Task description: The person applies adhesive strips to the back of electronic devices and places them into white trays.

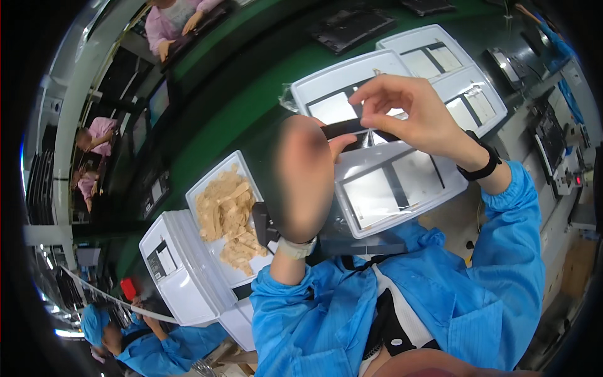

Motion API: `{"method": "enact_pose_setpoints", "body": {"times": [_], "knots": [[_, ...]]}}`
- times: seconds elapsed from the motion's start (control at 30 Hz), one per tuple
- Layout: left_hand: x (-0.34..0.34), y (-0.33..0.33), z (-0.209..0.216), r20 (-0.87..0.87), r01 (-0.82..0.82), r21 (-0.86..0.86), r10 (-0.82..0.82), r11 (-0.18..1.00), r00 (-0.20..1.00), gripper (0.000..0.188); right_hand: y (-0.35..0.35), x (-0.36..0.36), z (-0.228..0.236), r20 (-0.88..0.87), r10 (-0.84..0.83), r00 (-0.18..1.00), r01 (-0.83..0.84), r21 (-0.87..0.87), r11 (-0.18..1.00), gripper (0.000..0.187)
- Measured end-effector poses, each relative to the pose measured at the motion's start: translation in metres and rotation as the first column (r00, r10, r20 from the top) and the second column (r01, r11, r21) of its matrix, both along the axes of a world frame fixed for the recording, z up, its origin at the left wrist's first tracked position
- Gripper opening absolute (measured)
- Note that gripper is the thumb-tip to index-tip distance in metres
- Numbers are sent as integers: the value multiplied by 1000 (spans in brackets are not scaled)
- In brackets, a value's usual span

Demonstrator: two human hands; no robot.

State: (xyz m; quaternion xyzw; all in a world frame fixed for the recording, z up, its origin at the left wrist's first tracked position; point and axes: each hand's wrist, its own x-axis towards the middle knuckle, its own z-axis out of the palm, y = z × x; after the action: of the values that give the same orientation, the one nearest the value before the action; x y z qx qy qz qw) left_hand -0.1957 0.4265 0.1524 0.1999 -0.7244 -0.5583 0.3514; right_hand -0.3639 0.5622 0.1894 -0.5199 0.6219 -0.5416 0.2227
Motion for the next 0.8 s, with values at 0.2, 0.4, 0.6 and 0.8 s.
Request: {"method": "enact_pose_setpoints", "body": {"times": [0.2,0.4,0.6,0.8], "knots": [[29,3,7,129,378,264,-421,887,898,32,46,-29,13,-144,-182,973,179,-30,983,25],[37,13,2,293,516,199,-553,833,780,32,103,-33,-7,-60,-88,994,104,408,907,31],[14,60,-28,424,451,-480,-251,752,870,17,96,-29,-40,57,-109,992,77,397,914,40],[15,60,-46,318,367,-529,-222,765,922,15,89,-33,-41,75,-85,994,47,415,908,41]]}}
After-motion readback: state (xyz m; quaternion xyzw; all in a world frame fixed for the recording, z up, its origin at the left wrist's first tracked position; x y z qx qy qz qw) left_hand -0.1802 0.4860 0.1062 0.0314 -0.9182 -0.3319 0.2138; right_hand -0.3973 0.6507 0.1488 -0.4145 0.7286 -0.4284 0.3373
